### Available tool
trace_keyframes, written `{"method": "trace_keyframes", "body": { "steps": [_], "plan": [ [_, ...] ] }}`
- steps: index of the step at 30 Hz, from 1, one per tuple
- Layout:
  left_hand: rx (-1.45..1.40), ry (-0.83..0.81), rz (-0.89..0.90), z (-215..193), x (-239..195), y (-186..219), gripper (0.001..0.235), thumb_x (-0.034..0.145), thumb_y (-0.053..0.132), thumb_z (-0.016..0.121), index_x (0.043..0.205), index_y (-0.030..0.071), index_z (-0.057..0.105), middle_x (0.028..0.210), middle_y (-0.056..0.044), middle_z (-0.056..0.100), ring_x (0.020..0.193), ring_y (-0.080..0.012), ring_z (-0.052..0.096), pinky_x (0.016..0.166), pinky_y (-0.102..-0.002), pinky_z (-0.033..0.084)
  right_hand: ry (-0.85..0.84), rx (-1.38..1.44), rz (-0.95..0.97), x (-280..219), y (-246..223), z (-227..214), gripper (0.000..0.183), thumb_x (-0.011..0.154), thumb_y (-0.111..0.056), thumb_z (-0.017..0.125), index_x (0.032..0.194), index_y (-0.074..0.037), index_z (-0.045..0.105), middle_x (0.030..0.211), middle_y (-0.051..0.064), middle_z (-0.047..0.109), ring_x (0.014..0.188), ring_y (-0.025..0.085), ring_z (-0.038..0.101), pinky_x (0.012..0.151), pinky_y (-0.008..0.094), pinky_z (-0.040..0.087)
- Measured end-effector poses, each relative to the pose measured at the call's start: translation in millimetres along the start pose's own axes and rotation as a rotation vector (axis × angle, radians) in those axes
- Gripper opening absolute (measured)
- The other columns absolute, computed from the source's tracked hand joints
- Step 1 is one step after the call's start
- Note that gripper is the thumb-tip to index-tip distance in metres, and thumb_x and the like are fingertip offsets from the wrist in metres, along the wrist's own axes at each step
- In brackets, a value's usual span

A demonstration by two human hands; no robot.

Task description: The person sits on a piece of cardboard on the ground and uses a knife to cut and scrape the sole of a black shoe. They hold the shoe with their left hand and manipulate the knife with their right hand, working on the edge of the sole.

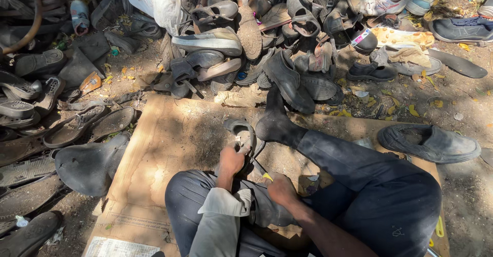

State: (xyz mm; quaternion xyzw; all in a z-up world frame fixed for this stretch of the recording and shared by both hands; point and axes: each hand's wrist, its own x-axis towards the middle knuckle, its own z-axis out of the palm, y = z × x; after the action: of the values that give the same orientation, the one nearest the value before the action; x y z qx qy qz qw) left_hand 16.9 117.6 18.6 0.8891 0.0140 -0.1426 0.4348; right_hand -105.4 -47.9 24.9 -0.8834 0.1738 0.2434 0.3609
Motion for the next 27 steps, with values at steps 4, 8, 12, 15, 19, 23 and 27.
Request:
{"method": "trace_keyframes", "body": {
  "steps": [4,8,12,15,19,23,27],
  "plan": [
    [0.606,-0.14,0.194,-2.1,-16.1,0.6,0.021,0.091,0.016,0.065,0.107,0.006,0.074,0.11,-0.021,0.071,0.104,-0.0402,0.068,0.089,-0.048,0.054,0.096,0.087,-0.166,-9.6,-4.0,-16.8,0.04,0.095,-0.033,0.059,0.125,-0.007,0.066,0.108,0.025,0.071,0.105,0.042,0.068,0.092,0.05,0.051],
    [0.528,-0.016,0.461,22.4,-11.2,-10.8,0.014,0.084,0.01,0.066,0.096,0.005,0.07,0.104,-0.019,0.067,0.106,-0.0417,0.064,0.091,-0.049,0.052,0.17,0.161,-0.219,11.9,11.3,-3.6,0.039,0.099,-0.034,0.056,0.118,-0.002,0.067,0.106,0.028,0.07,0.107,0.046,0.066,0.094,0.05,0.05],
    [0.453,0.006,0.521,40.9,-15.0,4.8,0.018,0.075,0.008,0.068,0.092,0.006,0.066,0.101,-0.016,0.064,0.098,-0.0423,0.059,0.087,-0.049,0.047,0.28,0.24,-0.361,45.7,33.4,-10.6,0.037,0.099,-0.03,0.051,0.112,-0.001,0.07,0.11,0.028,0.071,0.11,0.046,0.065,0.094,0.049,0.05],
    [0.446,0.042,0.502,40.6,-22.1,8.7,0.015,0.077,0.007,0.068,0.092,0.008,0.066,0.1,-0.014,0.065,0.095,-0.0416,0.057,0.086,-0.048,0.045,0.304,0.157,-0.498,64.3,38.5,-19.5,0.038,0.098,-0.031,0.055,0.116,0.001,0.067,0.113,0.031,0.067,0.111,0.048,0.062,0.095,0.05,0.048],
    [0.426,0.17,0.556,33.0,-27.1,15.3,0.014,0.075,0.007,0.069,0.089,0.007,0.065,0.095,-0.014,0.064,0.094,-0.0395,0.057,0.089,-0.048,0.042,0.196,0.111,-0.399,82.3,16.2,-24.0,0.033,0.098,-0.032,0.055,0.108,-0.003,0.067,0.106,0.028,0.068,0.105,0.048,0.063,0.088,0.052,0.05],
    [0.398,0.203,0.504,23.6,-25.3,24.7,0.012,0.079,0.014,0.073,0.081,0.006,0.064,0.089,-0.015,0.063,0.091,-0.0392,0.056,0.088,-0.048,0.038,0.216,0.031,-0.344,80.8,2.2,-23.4,0.031,0.099,-0.031,0.054,0.104,-0.003,0.067,0.099,0.027,0.069,0.099,0.048,0.064,0.084,0.054,0.051],
    [0.27,0.3,0.522,21.0,-27.6,32.3,0.012,0.083,0.016,0.073,0.083,0.006,0.066,0.087,-0.015,0.062,0.089,-0.0398,0.055,0.086,-0.049,0.038,0.122,-0.101,-0.31,30.2,9.5,-14.4,0.034,0.102,-0.031,0.05,0.102,-0.002,0.069,0.093,0.025,0.071,0.092,0.043,0.069,0.083,0.051,0.052]
  ]
}}
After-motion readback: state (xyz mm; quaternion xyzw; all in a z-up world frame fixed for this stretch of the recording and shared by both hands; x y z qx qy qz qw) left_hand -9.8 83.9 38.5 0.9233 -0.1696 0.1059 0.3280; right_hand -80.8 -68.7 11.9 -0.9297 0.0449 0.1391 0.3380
